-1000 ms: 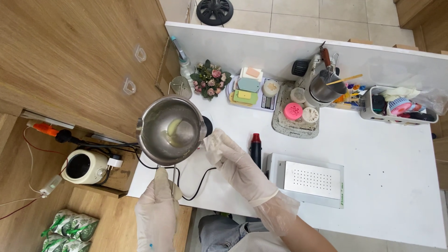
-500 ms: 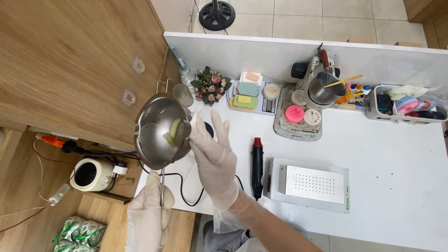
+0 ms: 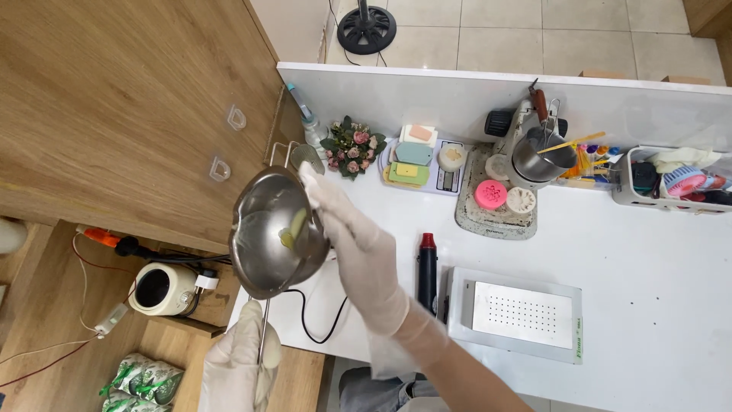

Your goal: Cleaning a small metal melting pot using a paper towel while at a workstation.

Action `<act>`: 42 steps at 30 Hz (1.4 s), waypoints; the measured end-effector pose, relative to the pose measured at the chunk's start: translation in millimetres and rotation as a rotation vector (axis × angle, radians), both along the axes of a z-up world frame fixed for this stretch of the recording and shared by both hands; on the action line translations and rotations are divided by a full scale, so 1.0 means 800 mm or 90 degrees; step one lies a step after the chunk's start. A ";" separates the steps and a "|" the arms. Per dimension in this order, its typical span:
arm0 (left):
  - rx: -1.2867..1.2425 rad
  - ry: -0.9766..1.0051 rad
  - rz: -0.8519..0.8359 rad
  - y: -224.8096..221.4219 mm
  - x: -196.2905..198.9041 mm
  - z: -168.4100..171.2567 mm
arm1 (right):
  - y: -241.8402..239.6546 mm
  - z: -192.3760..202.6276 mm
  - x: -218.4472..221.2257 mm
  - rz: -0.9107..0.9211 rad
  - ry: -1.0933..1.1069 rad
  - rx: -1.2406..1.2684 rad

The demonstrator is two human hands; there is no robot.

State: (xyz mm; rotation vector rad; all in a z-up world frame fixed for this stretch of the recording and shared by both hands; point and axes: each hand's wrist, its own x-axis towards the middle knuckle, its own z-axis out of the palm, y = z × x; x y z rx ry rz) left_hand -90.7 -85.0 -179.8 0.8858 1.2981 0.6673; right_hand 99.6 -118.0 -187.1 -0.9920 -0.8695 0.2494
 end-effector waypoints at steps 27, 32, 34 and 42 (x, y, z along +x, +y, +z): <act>0.061 0.105 -0.013 0.005 -0.010 -0.064 | -0.024 -0.012 -0.029 -0.024 0.105 -0.157; 0.045 0.101 -0.041 -0.012 -0.012 -0.047 | -0.003 0.010 0.024 0.262 0.399 -0.138; 0.039 0.128 -0.031 -0.015 -0.009 -0.047 | -0.008 0.004 0.014 0.197 0.293 -0.158; 0.146 0.048 0.008 -0.008 -0.001 -0.070 | -0.030 -0.022 -0.028 -0.003 0.078 -0.114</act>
